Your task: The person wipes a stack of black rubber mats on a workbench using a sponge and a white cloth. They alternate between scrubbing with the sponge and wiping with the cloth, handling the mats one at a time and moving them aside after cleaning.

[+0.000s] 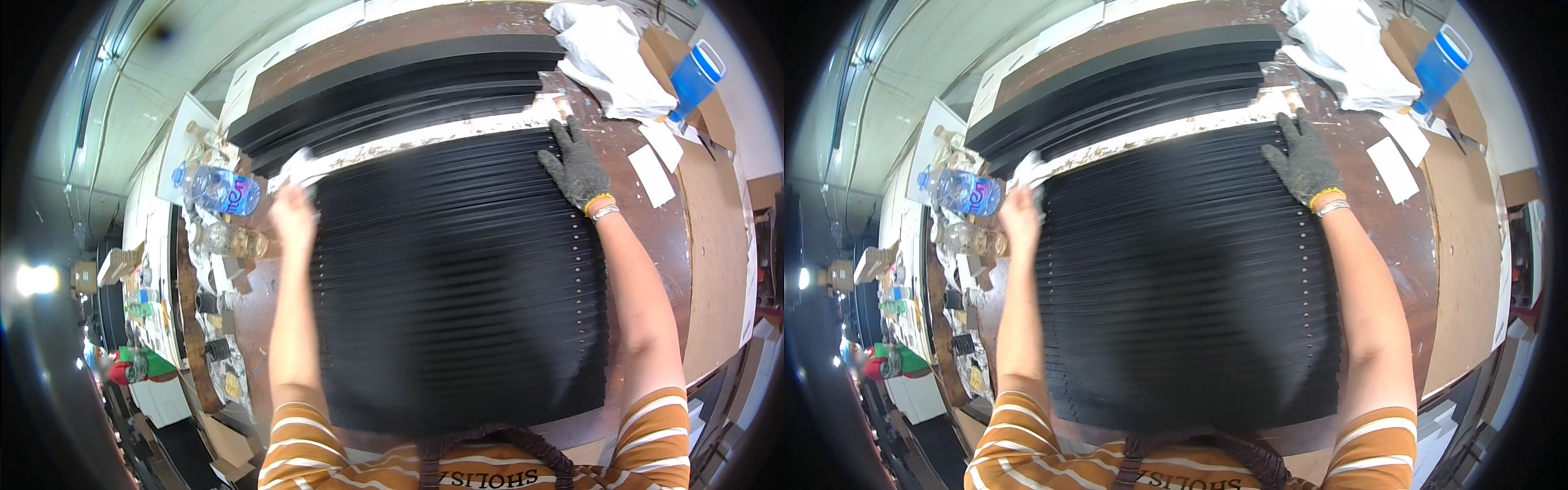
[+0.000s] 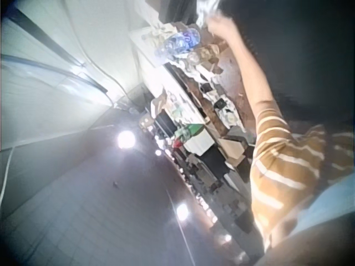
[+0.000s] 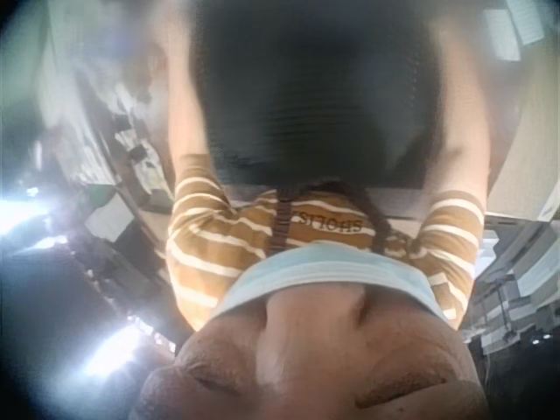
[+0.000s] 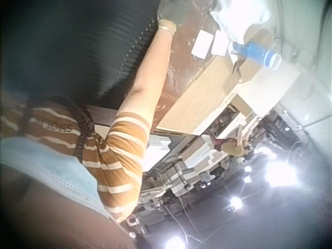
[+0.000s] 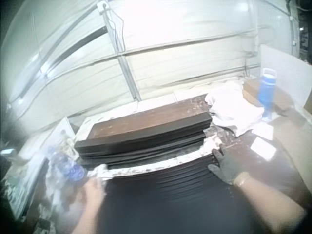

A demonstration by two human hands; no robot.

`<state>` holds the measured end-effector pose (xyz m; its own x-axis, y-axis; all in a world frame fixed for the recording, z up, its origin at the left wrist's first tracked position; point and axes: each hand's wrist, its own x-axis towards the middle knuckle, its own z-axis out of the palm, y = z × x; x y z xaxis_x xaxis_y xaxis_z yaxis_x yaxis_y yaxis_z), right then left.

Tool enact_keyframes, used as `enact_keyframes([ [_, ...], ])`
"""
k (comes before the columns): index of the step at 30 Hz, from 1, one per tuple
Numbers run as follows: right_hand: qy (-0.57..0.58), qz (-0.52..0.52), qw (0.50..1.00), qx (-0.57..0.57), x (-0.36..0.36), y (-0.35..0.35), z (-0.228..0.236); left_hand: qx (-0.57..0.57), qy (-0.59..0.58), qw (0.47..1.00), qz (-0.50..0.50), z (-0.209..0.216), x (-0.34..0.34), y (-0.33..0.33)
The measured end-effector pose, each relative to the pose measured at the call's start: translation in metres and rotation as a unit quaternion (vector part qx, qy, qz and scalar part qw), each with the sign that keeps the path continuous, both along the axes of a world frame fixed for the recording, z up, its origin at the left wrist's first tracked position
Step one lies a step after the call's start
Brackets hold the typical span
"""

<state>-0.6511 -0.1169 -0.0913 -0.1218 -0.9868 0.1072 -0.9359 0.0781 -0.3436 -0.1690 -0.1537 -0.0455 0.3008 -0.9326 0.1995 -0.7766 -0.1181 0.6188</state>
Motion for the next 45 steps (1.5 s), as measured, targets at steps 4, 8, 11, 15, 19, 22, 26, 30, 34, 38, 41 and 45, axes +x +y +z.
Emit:
enact_keyframes([
  [4,0.010,-0.001,1.000,0.002,0.000,0.000,0.003,-0.004,-0.255,0.842,-0.475,-0.010,-0.105,0.021],
  [8,0.015,-0.008,1.000,0.013,-0.001,0.000,0.000,0.014,-0.089,0.960,-0.264,-0.038,-0.003,0.012],
  [11,-0.005,0.003,1.000,0.022,-0.012,-0.002,-0.008,0.121,0.177,0.977,-0.007,-0.046,0.109,0.006],
  [15,-0.234,0.020,0.972,-0.002,-0.042,-0.006,-0.022,0.068,0.595,0.801,0.021,-0.066,0.142,0.001],
  [19,-0.199,0.013,0.980,0.026,-0.056,-0.003,-0.035,0.061,0.525,0.849,0.011,-0.080,0.112,0.001],
  [22,-0.115,0.019,0.993,0.012,-0.049,0.002,-0.035,0.094,0.540,0.836,0.039,-0.061,0.106,-0.002],
  [26,-0.052,-0.005,0.999,0.004,-0.030,0.009,-0.022,-0.050,0.180,0.981,-0.047,-0.021,0.038,-0.002],
  [30,-0.060,-0.027,0.998,0.016,-0.020,0.012,-0.009,-0.076,-0.084,0.924,-0.365,-0.035,-0.111,0.028],
  [34,-0.057,-0.032,0.998,0.018,-0.019,0.010,-0.011,-0.084,-0.160,0.898,-0.401,-0.057,-0.072,0.051],
  [38,-0.030,-0.019,0.999,-0.012,-0.021,0.009,-0.018,0.079,-0.116,0.986,-0.094,-0.030,0.098,0.053],
  [41,-0.044,-0.024,0.999,-0.008,-0.020,0.009,-0.018,-0.075,-0.168,0.980,-0.071,-0.014,0.083,0.046],
  [45,-0.058,-0.037,0.998,0.001,-0.017,0.009,-0.014,-0.050,-0.118,0.940,-0.315,-0.048,-0.090,0.039],
])
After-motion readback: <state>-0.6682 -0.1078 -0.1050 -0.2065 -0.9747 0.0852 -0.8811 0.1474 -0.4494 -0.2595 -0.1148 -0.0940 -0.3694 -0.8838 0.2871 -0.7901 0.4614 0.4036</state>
